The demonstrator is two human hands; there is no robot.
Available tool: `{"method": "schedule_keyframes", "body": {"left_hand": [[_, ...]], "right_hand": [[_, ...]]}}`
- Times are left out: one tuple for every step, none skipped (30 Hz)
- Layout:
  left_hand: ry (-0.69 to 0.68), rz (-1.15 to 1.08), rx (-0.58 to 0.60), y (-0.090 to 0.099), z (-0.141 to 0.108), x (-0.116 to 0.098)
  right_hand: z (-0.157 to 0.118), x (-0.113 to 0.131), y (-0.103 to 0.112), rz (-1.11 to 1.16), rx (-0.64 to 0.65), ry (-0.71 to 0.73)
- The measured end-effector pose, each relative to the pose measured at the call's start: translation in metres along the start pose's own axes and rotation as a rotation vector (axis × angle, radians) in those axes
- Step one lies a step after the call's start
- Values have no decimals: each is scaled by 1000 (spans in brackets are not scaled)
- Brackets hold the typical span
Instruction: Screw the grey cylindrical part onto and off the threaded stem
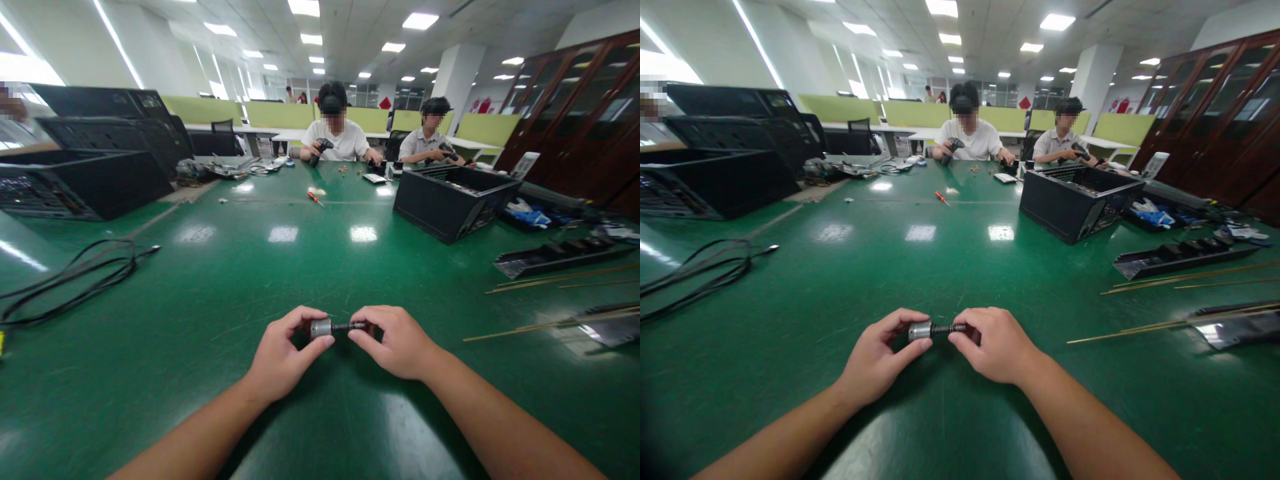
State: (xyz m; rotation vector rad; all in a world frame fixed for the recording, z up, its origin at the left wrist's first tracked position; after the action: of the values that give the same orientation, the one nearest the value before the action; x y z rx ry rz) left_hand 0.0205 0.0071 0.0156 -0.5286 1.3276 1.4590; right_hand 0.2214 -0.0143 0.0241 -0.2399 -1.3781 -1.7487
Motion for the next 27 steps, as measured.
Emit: {"method": "schedule_keyframes", "body": {"left_hand": [[2, -4, 1, 0, 0, 0], [4, -8, 1, 0, 0, 0], [6, -12, -1, 0, 0, 0], [8, -16, -1, 0, 0, 1], [11, -21, -3, 0, 0, 1], [16, -27, -3, -1, 0, 0], [20, -32, -3, -1, 1, 0], [25, -38, -4, 0, 1, 0], [28, -44, -6, 0, 1, 0], [28, -49, -9, 0, 1, 0], [29, -53, -11, 0, 1, 0], [29, -57, -13, 0, 1, 0], [29, -60, -14, 0, 2, 0], [31, -63, -14, 0, 2, 0], [33, -66, -16, 0, 2, 0], [37, -68, -18, 0, 2, 1], [42, -68, -21, 0, 2, 1], [45, -68, -23, 1, 1, 1], [48, -67, -25, 1, 1, 1], [50, -67, -27, 1, 1, 1], [50, -67, -28, 1, 1, 1], [51, -69, -27, 1, 1, 1], [52, -71, -25, 1, 1, 0], [53, -74, -23, 1, 2, 0], [56, -76, -21, 1, 2, 0], [60, -76, -20, 1, 2, 1], [63, -76, -20, 1, 2, 1]], "right_hand": [[0, 0, 0, 0, -2, -1], [0, 0, 1, 1, -4, -2], [0, 0, 1, 2, -6, -4], [0, 0, 1, 3, -6, -5], [0, -1, 2, 4, -7, -6], [0, -1, 2, 5, -6, -7], [0, -1, 2, 6, -7, -8], [0, -1, 2, 6, -7, -9], [0, -1, 2, 7, -7, -10], [0, -1, 2, 8, -6, -10], [0, -1, 1, 10, -6, -11], [0, -1, 1, 11, -5, -13], [0, -1, 1, 13, -4, -14], [0, -1, 1, 13, -5, -17], [0, -2, 2, 13, -6, -20], [0, -2, 2, 13, -7, -24], [1, -2, 2, 14, -6, -25], [1, -2, 2, 15, -6, -26], [1, -2, 3, 16, -6, -26], [0, -2, 3, 17, -7, -24], [0, -2, 3, 17, -8, -23], [0, -2, 3, 16, -9, -22], [0, -3, 4, 14, -11, -21], [0, -3, 4, 11, -11, -20], [0, -3, 5, 10, -11, -19], [0, -4, 5, 8, -12, -17], [0, -4, 6, 7, -12, -15]]}}
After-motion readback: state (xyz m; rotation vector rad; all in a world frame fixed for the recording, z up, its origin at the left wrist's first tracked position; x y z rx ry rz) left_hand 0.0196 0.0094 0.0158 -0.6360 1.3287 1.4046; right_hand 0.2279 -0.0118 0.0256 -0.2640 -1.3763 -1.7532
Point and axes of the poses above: each hand's wrist, its own z-axis towards the middle knuckle, its own y-axis out of the back of the hand, x = y × z, the point moved 4 cm from there along z, towards the middle knuckle, and after that the axes turned 3 degrees about -x, right-handed, at the moved point
